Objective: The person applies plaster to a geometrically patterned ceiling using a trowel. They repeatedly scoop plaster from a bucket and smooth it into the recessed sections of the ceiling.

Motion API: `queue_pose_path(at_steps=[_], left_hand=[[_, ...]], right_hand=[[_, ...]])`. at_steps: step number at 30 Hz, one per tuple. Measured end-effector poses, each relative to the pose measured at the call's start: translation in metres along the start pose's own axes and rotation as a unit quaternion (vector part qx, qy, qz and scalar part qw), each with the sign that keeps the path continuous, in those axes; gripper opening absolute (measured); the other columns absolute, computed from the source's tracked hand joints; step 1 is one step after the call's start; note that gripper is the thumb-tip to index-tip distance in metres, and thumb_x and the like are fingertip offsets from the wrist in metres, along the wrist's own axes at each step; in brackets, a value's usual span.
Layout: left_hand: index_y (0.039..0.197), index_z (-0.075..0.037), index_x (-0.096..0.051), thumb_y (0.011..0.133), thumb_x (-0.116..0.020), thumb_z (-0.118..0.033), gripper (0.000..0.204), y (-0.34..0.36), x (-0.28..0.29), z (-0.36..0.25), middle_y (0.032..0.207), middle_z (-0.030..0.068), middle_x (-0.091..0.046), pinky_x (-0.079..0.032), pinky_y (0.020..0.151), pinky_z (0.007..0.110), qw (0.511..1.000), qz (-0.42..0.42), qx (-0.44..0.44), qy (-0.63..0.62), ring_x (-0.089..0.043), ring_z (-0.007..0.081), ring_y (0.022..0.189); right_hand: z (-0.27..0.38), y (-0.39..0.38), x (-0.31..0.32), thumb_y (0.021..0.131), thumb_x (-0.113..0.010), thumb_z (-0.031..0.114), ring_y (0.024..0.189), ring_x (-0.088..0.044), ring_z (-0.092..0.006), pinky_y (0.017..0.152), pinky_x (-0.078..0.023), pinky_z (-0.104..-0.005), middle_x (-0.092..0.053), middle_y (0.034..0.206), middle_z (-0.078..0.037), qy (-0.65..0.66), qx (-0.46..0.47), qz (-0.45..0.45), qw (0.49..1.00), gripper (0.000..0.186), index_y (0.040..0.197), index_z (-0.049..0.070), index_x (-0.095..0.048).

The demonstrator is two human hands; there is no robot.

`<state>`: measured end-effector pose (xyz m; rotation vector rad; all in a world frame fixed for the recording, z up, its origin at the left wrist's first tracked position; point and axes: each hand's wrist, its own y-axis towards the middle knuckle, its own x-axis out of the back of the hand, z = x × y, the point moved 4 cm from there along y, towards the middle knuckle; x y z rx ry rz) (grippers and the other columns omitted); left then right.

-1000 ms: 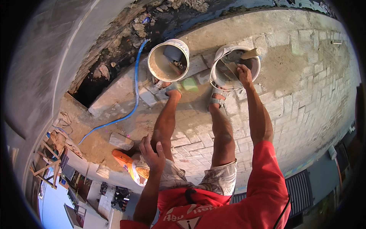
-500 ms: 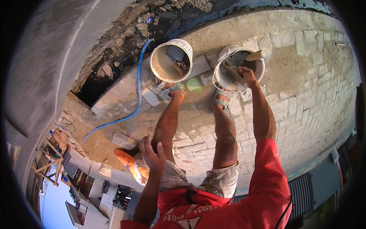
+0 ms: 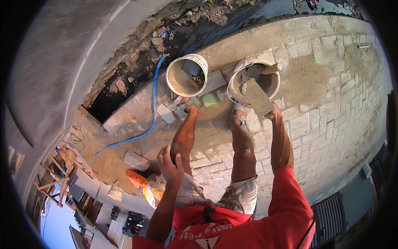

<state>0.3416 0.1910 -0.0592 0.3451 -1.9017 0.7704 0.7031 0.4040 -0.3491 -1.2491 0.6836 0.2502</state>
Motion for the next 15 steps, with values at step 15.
queue_pose_path(at_steps=[15], left_hand=[[0.122, -0.004, -0.054, 0.086, -0.059, -0.030, 0.045, -0.040, -0.005, 0.020, 0.108, 0.0213, -0.061, -0.044, 0.092, 0.045, 0.989, 0.022, 0.022, -0.145, -0.057, 0.0368, 0.103]], right_hand=[[0.049, -0.199, -0.318, 0.093, -0.054, 0.022, 0.102, -0.064, -0.0281, 0.085, -0.056, -0.0440, -0.061, 0.120, -0.016, 0.047, 0.157, 0.177, 0.970, 0.042, 0.128, 0.000, -0.051]])
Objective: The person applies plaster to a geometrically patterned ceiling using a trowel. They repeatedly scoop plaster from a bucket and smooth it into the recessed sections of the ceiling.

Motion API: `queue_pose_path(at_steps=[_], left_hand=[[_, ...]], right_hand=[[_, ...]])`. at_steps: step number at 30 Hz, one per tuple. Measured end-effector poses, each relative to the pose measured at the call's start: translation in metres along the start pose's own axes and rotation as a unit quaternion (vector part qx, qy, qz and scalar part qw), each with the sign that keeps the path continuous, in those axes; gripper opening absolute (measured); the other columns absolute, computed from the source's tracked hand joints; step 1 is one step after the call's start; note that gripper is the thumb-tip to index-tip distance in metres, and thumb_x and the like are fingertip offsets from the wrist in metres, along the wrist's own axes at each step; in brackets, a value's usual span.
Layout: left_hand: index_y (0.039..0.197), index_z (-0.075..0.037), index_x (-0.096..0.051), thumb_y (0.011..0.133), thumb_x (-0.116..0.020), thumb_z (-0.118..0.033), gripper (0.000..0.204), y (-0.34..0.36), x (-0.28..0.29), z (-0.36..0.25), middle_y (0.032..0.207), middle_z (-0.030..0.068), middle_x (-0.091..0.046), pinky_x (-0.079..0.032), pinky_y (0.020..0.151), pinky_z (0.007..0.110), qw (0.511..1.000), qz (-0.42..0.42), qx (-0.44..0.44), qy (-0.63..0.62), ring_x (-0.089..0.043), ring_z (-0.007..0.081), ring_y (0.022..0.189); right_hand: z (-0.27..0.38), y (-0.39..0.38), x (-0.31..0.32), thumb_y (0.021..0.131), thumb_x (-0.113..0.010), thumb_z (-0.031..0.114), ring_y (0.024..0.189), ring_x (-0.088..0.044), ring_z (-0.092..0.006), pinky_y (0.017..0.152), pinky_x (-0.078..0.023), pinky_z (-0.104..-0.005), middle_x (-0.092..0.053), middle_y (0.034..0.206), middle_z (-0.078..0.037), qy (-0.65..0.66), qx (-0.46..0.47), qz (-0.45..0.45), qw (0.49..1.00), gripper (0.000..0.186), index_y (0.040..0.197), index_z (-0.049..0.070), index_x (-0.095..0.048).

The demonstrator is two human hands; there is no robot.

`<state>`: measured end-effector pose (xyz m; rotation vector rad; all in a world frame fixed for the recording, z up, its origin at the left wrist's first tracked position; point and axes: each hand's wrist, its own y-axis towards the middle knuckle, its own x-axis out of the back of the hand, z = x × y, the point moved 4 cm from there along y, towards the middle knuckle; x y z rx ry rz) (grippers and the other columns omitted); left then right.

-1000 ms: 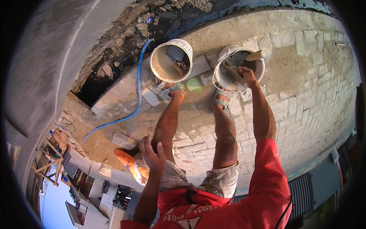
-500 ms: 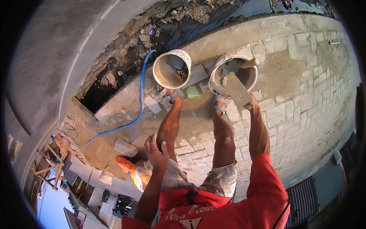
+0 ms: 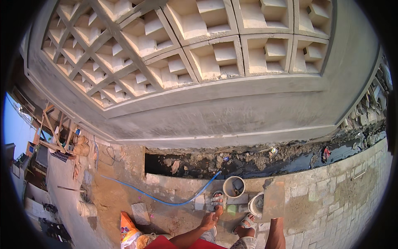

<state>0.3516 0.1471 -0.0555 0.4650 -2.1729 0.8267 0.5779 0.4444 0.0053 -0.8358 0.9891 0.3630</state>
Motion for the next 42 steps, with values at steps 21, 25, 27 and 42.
queue_pose_path(at_steps=[21, 25, 27, 42], left_hand=[[0.086, -0.010, -0.062, 0.084, -0.067, -0.028, 0.020, -0.100, 0.255, 0.321, 0.075, 0.0061, -0.056, -0.045, 0.043, 0.036, 0.976, 0.005, 0.078, 0.203, -0.055, 0.0242, 0.053], [0.087, -0.010, -0.062, 0.083, -0.067, -0.028, 0.020, -0.102, 0.288, 0.335, 0.075, 0.0061, -0.056, -0.045, 0.043, 0.036, 0.954, -0.083, 0.276, -0.086, -0.055, 0.0242, 0.054], [0.087, -0.010, -0.062, 0.083, -0.067, -0.028, 0.020, -0.099, 0.287, 0.323, 0.075, 0.0061, -0.057, -0.045, 0.044, 0.036, 0.947, -0.090, 0.284, -0.124, -0.055, 0.0242, 0.054], [0.088, -0.010, -0.062, 0.082, -0.068, -0.029, 0.020, -0.025, 0.248, 0.202, 0.076, 0.0060, -0.057, -0.046, 0.045, 0.036, 0.974, -0.036, 0.169, -0.146, -0.056, 0.0242, 0.057]], right_hand=[[-0.120, 0.066, -0.657, 0.092, -0.054, 0.022, 0.108, -0.062, -0.0290, 0.089, -0.054, -0.0454, -0.058, 0.125, -0.017, 0.138, 0.009, 0.494, 0.858, 0.044, 0.131, 0.002, -0.049], [-0.110, 0.090, -0.678, 0.090, -0.058, 0.021, 0.114, -0.058, -0.0291, 0.094, -0.052, -0.0450, -0.053, 0.131, -0.017, 0.052, 0.077, 0.528, 0.844, 0.049, 0.135, 0.006, -0.045], [-0.106, 0.101, -0.693, 0.088, -0.062, 0.018, 0.114, -0.057, -0.0282, 0.096, -0.050, -0.0433, -0.052, 0.132, -0.017, -0.040, 0.147, 0.518, 0.842, 0.053, 0.137, 0.006, -0.044], [-0.108, 0.134, -0.823, 0.077, -0.067, 0.002, 0.079, -0.060, -0.0268, 0.072, -0.050, -0.0366, -0.056, 0.094, -0.014, -0.547, 0.665, 0.159, 0.483, 0.063, 0.137, 0.009, -0.047]])
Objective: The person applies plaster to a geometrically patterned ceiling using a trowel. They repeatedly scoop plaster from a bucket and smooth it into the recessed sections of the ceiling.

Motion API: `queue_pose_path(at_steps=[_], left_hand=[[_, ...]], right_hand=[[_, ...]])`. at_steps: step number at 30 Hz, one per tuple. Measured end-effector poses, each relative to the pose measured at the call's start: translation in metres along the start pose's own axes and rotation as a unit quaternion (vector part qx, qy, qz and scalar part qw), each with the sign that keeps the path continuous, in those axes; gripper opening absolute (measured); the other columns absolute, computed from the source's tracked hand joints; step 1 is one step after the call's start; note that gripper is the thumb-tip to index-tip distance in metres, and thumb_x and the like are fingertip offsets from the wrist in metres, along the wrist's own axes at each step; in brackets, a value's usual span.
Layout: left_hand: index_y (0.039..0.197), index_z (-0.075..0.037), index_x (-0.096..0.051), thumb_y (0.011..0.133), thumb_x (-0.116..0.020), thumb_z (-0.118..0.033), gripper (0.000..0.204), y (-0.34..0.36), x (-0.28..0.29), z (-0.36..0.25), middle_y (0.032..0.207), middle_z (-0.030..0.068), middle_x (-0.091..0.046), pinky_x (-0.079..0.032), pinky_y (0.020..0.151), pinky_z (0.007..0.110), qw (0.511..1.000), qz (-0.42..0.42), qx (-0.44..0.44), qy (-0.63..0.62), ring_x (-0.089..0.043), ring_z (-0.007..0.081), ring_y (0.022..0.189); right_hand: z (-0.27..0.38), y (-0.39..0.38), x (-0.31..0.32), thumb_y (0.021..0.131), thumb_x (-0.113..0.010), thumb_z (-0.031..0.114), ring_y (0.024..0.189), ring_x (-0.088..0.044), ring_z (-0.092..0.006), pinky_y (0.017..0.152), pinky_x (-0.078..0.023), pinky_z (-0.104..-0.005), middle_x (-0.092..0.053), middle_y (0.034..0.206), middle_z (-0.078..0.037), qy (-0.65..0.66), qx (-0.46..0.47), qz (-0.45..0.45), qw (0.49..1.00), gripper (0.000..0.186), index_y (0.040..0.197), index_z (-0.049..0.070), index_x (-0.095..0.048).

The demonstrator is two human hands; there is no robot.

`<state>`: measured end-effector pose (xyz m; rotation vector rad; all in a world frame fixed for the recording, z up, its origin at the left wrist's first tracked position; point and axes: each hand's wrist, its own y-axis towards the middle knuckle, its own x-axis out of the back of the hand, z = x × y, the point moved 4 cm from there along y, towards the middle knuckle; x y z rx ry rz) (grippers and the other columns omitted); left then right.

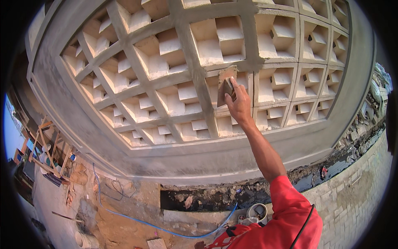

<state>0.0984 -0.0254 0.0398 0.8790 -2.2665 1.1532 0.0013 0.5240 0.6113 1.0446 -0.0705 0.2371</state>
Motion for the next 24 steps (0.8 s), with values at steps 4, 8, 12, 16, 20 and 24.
queue_pose_path(at_steps=[4, 8, 12, 16, 20, 24], left_hand=[[0.088, -0.010, -0.062, 0.082, -0.068, -0.029, 0.020, 0.007, 0.012, 0.001, 0.077, 0.0059, -0.057, -0.046, 0.046, 0.036, 1.000, -0.008, 0.008, 0.014, -0.056, 0.0242, 0.057], [0.088, -0.010, -0.062, 0.082, -0.068, -0.029, 0.020, 0.012, 0.025, 0.009, 0.077, 0.0059, -0.057, -0.046, 0.046, 0.035, 0.999, -0.022, 0.019, 0.026, -0.056, 0.0241, 0.058], [0.088, -0.010, -0.062, 0.082, -0.068, -0.029, 0.021, 0.012, 0.025, 0.015, 0.077, 0.0059, -0.057, -0.046, 0.047, 0.035, 0.999, -0.025, 0.023, 0.041, -0.056, 0.0241, 0.059], [0.088, -0.010, -0.062, 0.082, -0.068, -0.029, 0.021, 0.010, 0.019, 0.019, 0.078, 0.0058, -0.057, -0.046, 0.048, 0.035, 0.998, -0.021, 0.017, 0.062, -0.056, 0.0241, 0.059], [0.089, -0.010, -0.062, 0.081, -0.068, -0.029, 0.021, 0.006, 0.010, 0.022, 0.078, 0.0058, -0.058, -0.046, 0.048, 0.035, 0.997, -0.018, 0.012, 0.079, -0.057, 0.0241, 0.060], [0.089, -0.010, -0.062, 0.081, -0.068, -0.029, 0.021, 0.008, 0.008, 0.024, 0.078, 0.0058, -0.058, -0.046, 0.049, 0.035, 0.995, -0.015, 0.005, 0.094, -0.057, 0.0241, 0.061]], right_hand=[[-0.005, 0.005, -0.011, 0.076, -0.067, 0.003, 0.078, -0.059, -0.0306, 0.070, -0.050, -0.0396, -0.055, 0.094, -0.014, -0.064, 0.026, -0.033, 0.997, 0.065, 0.138, 0.010, -0.046], [-0.002, 0.007, -0.024, 0.075, -0.067, 0.004, 0.078, -0.058, -0.0321, 0.070, -0.050, -0.0416, -0.054, 0.093, -0.014, -0.091, 0.026, -0.024, 0.995, 0.067, 0.138, 0.011, -0.044], [0.005, 0.009, -0.029, 0.075, -0.067, 0.005, 0.078, -0.057, -0.0325, 0.070, -0.049, -0.0426, -0.053, 0.093, -0.014, -0.102, 0.018, -0.004, 0.995, 0.068, 0.138, 0.011, -0.044], [0.011, 0.008, -0.036, 0.075, -0.067, 0.008, 0.080, -0.058, -0.0328, 0.071, -0.049, -0.0433, -0.053, 0.094, -0.014, -0.115, -0.005, 0.021, 0.993, 0.067, 0.138, 0.011, -0.044], [0.017, 0.008, -0.049, 0.075, -0.067, 0.012, 0.081, -0.059, -0.0340, 0.071, -0.049, -0.0443, -0.054, 0.096, -0.015, -0.127, -0.046, 0.061, 0.989, 0.066, 0.137, 0.009, -0.044], [0.029, 0.004, -0.063, 0.075, -0.067, 0.014, 0.081, -0.061, -0.0359, 0.071, -0.051, -0.0445, -0.057, 0.099, -0.018, -0.117, -0.065, 0.088, 0.987, 0.066, 0.137, 0.007, -0.045]])
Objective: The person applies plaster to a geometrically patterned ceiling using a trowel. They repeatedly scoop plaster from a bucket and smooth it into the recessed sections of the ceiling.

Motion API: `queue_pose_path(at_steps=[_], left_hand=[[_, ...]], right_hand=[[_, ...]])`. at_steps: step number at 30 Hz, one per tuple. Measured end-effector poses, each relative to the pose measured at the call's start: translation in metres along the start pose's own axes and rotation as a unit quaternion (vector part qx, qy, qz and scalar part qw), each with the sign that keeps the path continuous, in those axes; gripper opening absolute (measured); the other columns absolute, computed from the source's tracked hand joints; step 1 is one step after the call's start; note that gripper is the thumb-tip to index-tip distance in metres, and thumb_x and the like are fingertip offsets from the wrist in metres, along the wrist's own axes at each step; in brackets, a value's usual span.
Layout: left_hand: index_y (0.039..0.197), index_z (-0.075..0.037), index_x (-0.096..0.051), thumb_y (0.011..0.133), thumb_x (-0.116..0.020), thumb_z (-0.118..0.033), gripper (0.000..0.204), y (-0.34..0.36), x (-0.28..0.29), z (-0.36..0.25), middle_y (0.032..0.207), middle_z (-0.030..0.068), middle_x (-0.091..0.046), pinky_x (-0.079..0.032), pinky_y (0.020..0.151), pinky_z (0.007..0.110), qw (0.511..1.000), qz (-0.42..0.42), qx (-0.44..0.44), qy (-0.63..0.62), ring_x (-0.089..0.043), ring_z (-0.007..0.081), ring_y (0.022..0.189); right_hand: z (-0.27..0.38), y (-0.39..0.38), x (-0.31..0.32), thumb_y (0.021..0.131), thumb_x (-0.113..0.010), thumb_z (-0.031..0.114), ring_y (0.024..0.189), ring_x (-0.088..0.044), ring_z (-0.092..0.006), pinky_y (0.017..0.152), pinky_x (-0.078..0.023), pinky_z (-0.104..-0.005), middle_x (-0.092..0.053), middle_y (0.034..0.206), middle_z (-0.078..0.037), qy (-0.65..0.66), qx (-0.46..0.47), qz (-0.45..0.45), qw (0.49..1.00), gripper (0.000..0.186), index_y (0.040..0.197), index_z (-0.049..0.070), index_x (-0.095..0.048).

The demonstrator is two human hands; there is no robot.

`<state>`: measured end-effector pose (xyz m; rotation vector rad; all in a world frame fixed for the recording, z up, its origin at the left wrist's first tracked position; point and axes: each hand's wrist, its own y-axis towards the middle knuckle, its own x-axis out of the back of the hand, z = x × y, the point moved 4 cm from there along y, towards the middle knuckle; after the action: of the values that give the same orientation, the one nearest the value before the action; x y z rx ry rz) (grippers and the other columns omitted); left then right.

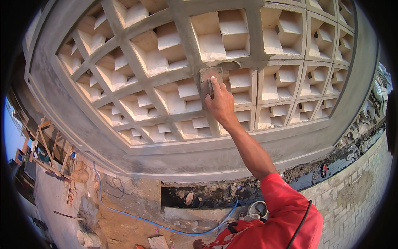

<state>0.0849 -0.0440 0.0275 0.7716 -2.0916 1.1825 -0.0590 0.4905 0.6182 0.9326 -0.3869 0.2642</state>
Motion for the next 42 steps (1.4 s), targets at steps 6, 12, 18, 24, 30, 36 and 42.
queue_pose_path(at_steps=[6, 12, 18, 24, 30, 36, 42], left_hand=[[0.089, -0.010, -0.062, 0.081, -0.068, -0.029, 0.021, 0.002, -0.004, 0.004, 0.079, 0.0057, -0.058, -0.046, 0.049, 0.035, 1.000, -0.004, -0.009, 0.009, -0.057, 0.0241, 0.062], [0.089, -0.011, -0.063, 0.080, -0.068, -0.029, 0.022, 0.005, -0.004, 0.008, 0.079, 0.0057, -0.058, -0.047, 0.050, 0.035, 1.000, -0.002, -0.020, 0.023, -0.057, 0.0241, 0.063], [0.090, -0.011, -0.063, 0.080, -0.069, -0.029, 0.022, 0.002, 0.006, 0.026, 0.079, 0.0056, -0.058, -0.047, 0.051, 0.035, 0.999, -0.006, -0.026, 0.035, -0.057, 0.0241, 0.064], [0.090, -0.011, -0.063, 0.080, -0.069, -0.030, 0.022, -0.001, 0.010, 0.040, 0.080, 0.0056, -0.058, -0.047, 0.052, 0.035, 0.999, -0.008, -0.027, 0.044, -0.057, 0.0240, 0.065], [0.090, -0.011, -0.063, 0.079, -0.069, -0.030, 0.023, 0.002, 0.006, 0.040, 0.080, 0.0055, -0.059, -0.047, 0.052, 0.035, 0.998, -0.001, -0.036, 0.054, -0.058, 0.0240, 0.066], [0.091, -0.011, -0.063, 0.079, -0.069, -0.030, 0.023, 0.014, 0.004, 0.032, 0.081, 0.0055, -0.059, -0.047, 0.053, 0.035, 0.997, 0.005, -0.045, 0.062, -0.058, 0.0240, 0.067], [0.091, -0.011, -0.063, 0.079, -0.069, -0.030, 0.023, 0.016, 0.005, 0.034, 0.081, 0.0054, -0.059, -0.048, 0.054, 0.035, 0.996, 0.005, -0.057, 0.071, -0.058, 0.0240, 0.068]], right_hand=[[0.011, -0.032, 0.025, 0.074, -0.066, 0.015, 0.082, -0.064, -0.0335, 0.075, -0.052, -0.0408, -0.061, 0.097, -0.020, 0.084, -0.008, -0.004, 0.996, 0.061, 0.131, 0.001, -0.051], [-0.027, -0.006, 0.069, 0.075, -0.063, 0.016, 0.089, -0.065, -0.0296, 0.081, -0.050, -0.0388, -0.066, 0.098, -0.022, 0.137, -0.123, -0.142, 0.973, 0.058, 0.129, -0.002, -0.053], [0.000, 0.015, 0.059, 0.071, -0.063, 0.022, 0.093, -0.065, -0.0382, 0.086, -0.049, -0.0424, -0.066, 0.097, -0.026, 0.119, -0.127, -0.143, 0.974, 0.060, 0.125, -0.003, -0.056], [0.031, 0.015, 0.028, 0.070, -0.062, 0.020, 0.091, -0.064, -0.0406, 0.085, -0.049, -0.0448, -0.066, 0.095, -0.028, 0.121, -0.122, -0.102, 0.980, 0.058, 0.123, -0.004, -0.056], [0.052, 0.004, 0.005, 0.070, -0.063, 0.020, 0.090, -0.064, -0.0415, 0.084, -0.049, -0.0445, -0.066, 0.092, -0.029, 0.140, -0.110, -0.043, 0.983, 0.058, 0.124, -0.003, -0.056], [0.020, -0.026, 0.016, 0.074, -0.063, 0.014, 0.090, -0.063, -0.0202, 0.079, -0.052, -0.0338, -0.064, 0.101, -0.011, 0.404, -0.144, 0.055, 0.902, 0.061, 0.132, -0.001, -0.052], [-0.034, -0.027, 0.060, 0.079, -0.053, 0.002, 0.092, -0.061, -0.0130, 0.086, -0.052, -0.0327, -0.059, 0.114, -0.008, 0.744, -0.151, -0.006, 0.651, 0.059, 0.138, 0.003, -0.045]])
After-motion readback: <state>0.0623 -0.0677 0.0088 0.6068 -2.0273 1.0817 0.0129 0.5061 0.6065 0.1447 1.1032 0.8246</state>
